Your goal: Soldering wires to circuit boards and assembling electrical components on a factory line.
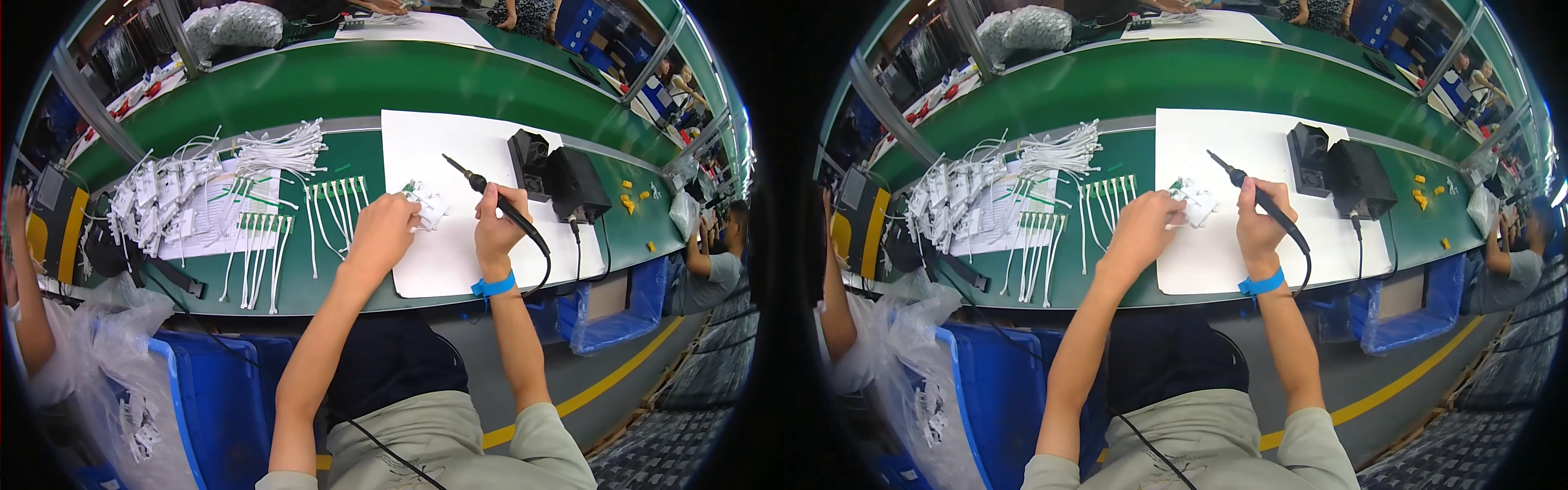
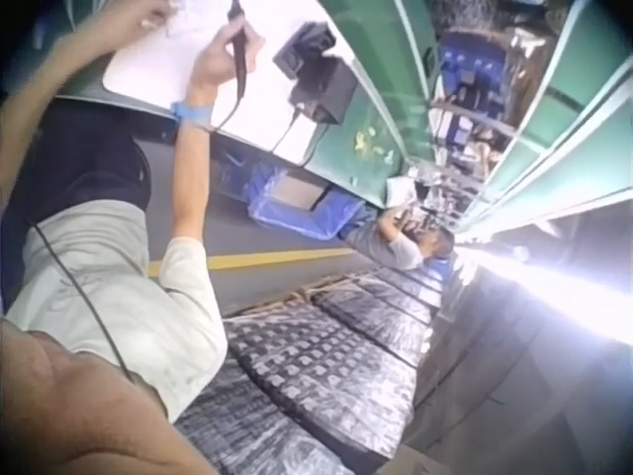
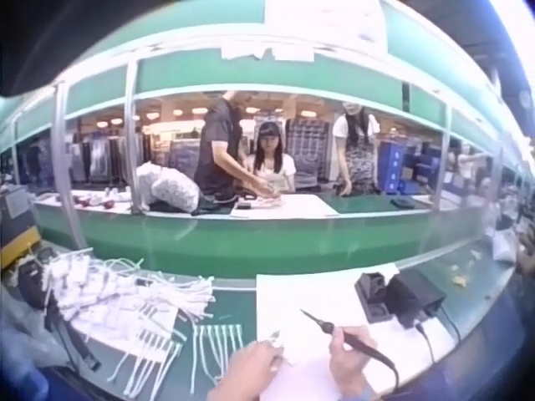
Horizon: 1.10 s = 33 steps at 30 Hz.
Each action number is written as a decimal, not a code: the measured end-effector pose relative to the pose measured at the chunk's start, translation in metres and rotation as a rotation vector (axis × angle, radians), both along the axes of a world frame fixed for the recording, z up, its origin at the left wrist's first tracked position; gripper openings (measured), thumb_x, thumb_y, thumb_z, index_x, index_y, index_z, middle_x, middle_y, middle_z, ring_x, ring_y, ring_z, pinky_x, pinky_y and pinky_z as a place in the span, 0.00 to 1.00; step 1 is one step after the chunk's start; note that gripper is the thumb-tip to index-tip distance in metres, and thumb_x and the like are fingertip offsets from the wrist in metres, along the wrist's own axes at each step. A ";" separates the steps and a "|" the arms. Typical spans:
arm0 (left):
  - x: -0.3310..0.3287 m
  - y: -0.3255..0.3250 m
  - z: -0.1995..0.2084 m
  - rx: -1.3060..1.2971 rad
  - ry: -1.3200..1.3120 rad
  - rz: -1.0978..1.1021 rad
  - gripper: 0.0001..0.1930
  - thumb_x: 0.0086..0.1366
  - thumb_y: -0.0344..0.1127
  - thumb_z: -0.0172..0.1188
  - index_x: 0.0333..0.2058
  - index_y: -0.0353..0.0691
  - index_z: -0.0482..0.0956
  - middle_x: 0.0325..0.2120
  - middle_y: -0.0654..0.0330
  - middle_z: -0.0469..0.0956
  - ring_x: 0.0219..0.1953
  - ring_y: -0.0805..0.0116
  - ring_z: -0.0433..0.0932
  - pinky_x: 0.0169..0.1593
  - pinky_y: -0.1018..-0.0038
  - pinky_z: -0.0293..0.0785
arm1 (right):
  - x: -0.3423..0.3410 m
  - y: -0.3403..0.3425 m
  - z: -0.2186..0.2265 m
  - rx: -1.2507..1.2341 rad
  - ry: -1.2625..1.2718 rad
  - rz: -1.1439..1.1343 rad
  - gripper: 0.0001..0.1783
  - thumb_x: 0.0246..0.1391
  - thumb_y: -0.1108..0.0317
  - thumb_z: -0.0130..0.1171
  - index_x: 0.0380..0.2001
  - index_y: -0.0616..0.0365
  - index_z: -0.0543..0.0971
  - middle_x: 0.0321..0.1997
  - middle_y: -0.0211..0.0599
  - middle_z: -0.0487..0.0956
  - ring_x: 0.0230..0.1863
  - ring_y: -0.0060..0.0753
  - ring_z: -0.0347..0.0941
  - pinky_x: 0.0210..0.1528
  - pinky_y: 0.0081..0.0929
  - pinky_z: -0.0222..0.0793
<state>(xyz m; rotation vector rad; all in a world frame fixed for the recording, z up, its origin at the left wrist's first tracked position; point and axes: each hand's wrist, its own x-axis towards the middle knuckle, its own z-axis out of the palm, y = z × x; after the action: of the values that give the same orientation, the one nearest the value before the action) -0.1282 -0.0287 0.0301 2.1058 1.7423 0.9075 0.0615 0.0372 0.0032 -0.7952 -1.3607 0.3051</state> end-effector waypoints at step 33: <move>0.049 -0.009 0.004 -0.122 0.247 0.443 0.37 0.55 0.66 0.70 0.33 0.28 0.79 0.26 0.46 0.81 0.26 0.50 0.84 0.31 0.62 0.81 | 0.013 0.005 0.013 0.078 0.318 -0.079 0.08 0.64 0.69 0.63 0.39 0.61 0.76 0.23 0.34 0.78 0.20 0.19 0.72 0.25 0.16 0.65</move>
<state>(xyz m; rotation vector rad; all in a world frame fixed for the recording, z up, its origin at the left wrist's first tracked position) -0.0787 -0.0378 0.0344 1.8493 2.3865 0.6349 0.0750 0.0422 0.0160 -0.7002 -1.0345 0.3000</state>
